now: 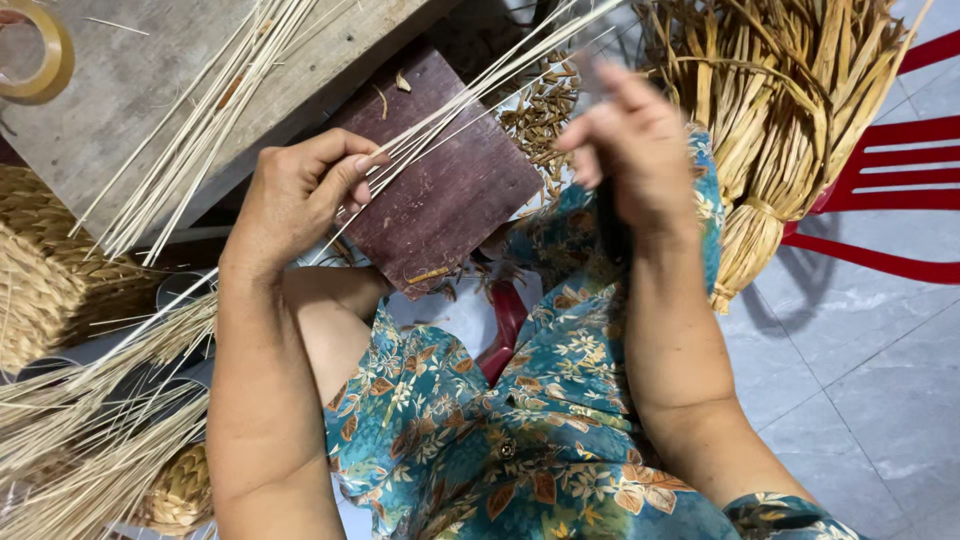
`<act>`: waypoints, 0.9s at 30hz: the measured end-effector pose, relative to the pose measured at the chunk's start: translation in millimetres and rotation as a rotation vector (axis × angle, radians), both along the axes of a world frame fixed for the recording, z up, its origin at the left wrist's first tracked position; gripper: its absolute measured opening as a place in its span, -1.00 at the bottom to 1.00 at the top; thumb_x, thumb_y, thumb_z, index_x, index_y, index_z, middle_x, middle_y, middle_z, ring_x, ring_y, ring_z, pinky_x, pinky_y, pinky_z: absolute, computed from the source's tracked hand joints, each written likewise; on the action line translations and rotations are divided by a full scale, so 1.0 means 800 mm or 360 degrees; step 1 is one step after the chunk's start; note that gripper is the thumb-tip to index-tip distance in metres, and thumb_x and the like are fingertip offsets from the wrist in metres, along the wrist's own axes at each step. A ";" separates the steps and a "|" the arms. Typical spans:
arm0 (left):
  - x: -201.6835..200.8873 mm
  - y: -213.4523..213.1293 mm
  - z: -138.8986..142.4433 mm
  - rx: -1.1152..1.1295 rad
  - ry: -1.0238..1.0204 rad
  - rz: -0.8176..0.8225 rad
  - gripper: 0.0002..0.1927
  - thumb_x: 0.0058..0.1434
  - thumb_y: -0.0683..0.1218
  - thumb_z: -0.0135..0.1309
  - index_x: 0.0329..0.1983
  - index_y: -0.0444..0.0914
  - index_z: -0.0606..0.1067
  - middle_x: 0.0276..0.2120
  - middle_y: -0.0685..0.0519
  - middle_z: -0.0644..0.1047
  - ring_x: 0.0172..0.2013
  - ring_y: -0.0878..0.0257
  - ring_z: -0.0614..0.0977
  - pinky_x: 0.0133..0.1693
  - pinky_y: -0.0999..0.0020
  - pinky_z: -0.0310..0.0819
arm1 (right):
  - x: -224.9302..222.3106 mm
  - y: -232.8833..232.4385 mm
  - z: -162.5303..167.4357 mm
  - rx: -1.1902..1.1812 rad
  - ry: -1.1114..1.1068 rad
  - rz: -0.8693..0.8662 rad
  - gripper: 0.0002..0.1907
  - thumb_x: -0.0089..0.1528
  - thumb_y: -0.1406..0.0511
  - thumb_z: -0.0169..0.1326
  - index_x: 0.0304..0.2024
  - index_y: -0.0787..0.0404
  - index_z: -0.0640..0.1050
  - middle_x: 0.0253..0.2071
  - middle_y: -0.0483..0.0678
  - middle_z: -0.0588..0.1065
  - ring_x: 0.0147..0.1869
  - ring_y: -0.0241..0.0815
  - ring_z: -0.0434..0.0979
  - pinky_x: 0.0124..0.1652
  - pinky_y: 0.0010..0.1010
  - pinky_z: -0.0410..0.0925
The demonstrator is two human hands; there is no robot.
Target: The person sits on a low stool holding a bundle of thin bamboo sticks and uses a small knife to shave and point the ends of the sticks one at a time, resting them on a small wooden board on their lap. Shaved sticks are laid onto a growing pile beside them while shavings fall to the floor.
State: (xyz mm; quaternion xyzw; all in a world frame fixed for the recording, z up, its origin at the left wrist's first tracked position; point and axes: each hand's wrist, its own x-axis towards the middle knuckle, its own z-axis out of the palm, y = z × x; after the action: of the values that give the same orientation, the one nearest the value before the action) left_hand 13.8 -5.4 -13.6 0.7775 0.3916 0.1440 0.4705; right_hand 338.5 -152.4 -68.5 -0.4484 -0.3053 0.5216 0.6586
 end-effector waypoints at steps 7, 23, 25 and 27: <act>0.007 -0.001 0.003 0.0101 -0.0031 -0.0149 -0.83 0.40 -0.10 0.16 0.00 -0.22 0.61 -0.38 0.09 0.62 -0.38 0.41 0.61 -0.34 0.47 0.48 | -0.057 0.021 0.000 -0.0006 0.0160 0.0200 -0.46 0.44 0.35 0.11 0.46 0.27 0.33 -0.24 0.11 0.59 -0.40 -0.24 0.50 -0.33 -0.47 0.42; 0.024 -0.013 0.001 0.0168 -0.0097 -0.0128 -0.88 0.41 -0.11 0.16 -0.10 -0.25 0.61 -0.49 0.08 0.56 -0.45 0.42 0.59 -0.40 0.47 0.42 | -0.066 0.021 -0.003 -0.0050 0.0205 0.0208 -0.50 0.42 0.33 0.12 0.39 0.26 0.34 -0.26 0.09 0.58 -0.43 -0.27 0.51 -0.39 -0.50 0.41; 0.021 -0.012 0.000 -0.0052 -0.0085 -0.0115 -0.85 0.42 -0.09 0.12 -0.12 -0.25 0.61 -0.56 0.12 0.52 -0.50 0.47 0.53 -0.45 0.50 0.36 | -0.067 0.021 -0.006 -0.0031 0.0226 0.0188 -0.53 0.43 0.34 0.12 0.36 0.27 0.36 -0.25 0.09 0.58 -0.42 -0.26 0.52 -0.38 -0.50 0.41; 0.017 -0.008 0.000 -0.0149 -0.0168 -0.0158 -0.82 0.45 -0.08 0.08 -0.11 -0.26 0.62 -0.56 0.18 0.49 -0.51 0.49 0.46 -0.47 0.51 0.31 | -0.064 0.021 -0.010 -0.0041 0.0202 0.0128 -0.56 0.43 0.33 0.11 0.34 0.27 0.39 -0.25 0.08 0.59 -0.41 -0.28 0.52 -0.39 -0.53 0.40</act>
State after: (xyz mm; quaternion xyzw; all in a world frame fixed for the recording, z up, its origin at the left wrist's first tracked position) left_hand 27.5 -11.7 -13.9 0.7644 0.3337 0.1429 0.5329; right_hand 287.5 -135.9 -76.1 -0.4105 -0.2739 0.5788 0.6492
